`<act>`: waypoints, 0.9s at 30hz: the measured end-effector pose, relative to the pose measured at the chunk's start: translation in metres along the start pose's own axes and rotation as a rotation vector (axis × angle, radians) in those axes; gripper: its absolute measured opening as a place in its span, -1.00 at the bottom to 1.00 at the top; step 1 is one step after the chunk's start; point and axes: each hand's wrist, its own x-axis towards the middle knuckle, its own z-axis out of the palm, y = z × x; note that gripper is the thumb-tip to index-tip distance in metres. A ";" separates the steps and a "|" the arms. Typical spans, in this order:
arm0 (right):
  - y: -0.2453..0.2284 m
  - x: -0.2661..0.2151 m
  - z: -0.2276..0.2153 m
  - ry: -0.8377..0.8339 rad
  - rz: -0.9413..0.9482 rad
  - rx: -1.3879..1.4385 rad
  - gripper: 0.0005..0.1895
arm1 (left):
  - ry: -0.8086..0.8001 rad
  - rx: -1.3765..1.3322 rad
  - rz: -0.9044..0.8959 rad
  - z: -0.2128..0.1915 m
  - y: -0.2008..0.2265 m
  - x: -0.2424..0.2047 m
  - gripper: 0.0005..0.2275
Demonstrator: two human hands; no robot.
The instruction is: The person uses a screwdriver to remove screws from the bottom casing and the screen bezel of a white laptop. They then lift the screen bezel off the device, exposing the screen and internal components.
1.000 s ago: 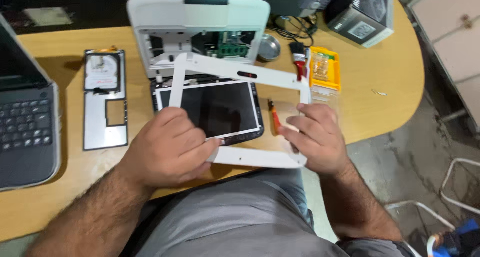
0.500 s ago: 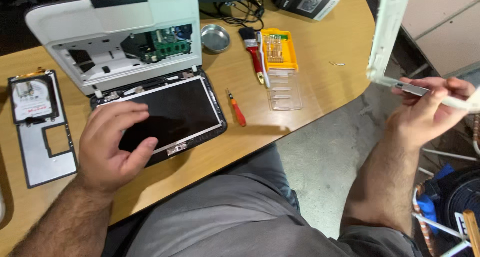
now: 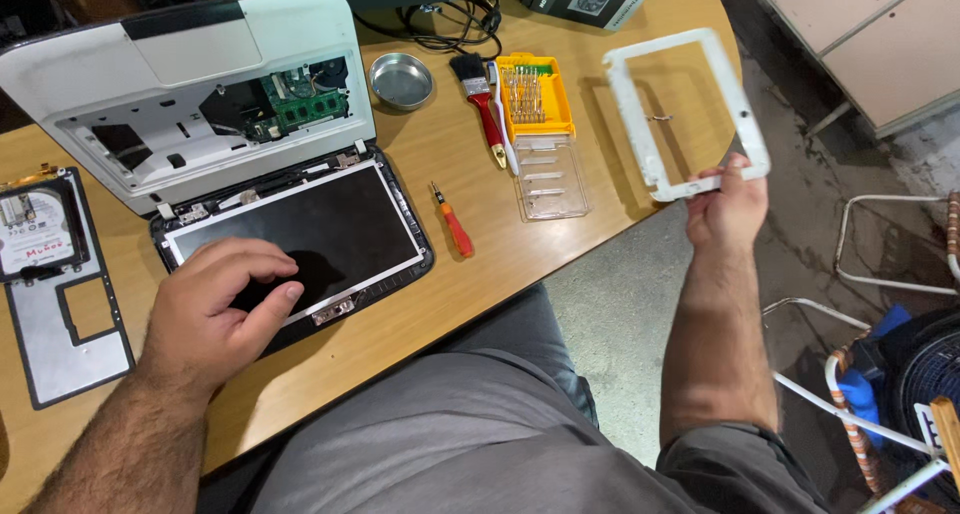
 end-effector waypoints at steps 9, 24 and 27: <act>-0.018 -0.017 0.027 -0.102 0.027 -0.610 -0.64 | -0.029 -0.001 -0.086 -0.002 0.001 0.001 -0.90; -0.007 0.036 0.048 -0.407 -0.364 -1.604 -0.57 | -0.018 -0.008 -0.038 -0.002 0.001 0.003 -0.92; 0.000 0.051 0.049 -0.397 -0.287 -1.626 -0.55 | -0.003 -0.009 -0.036 -0.004 0.004 0.006 -0.92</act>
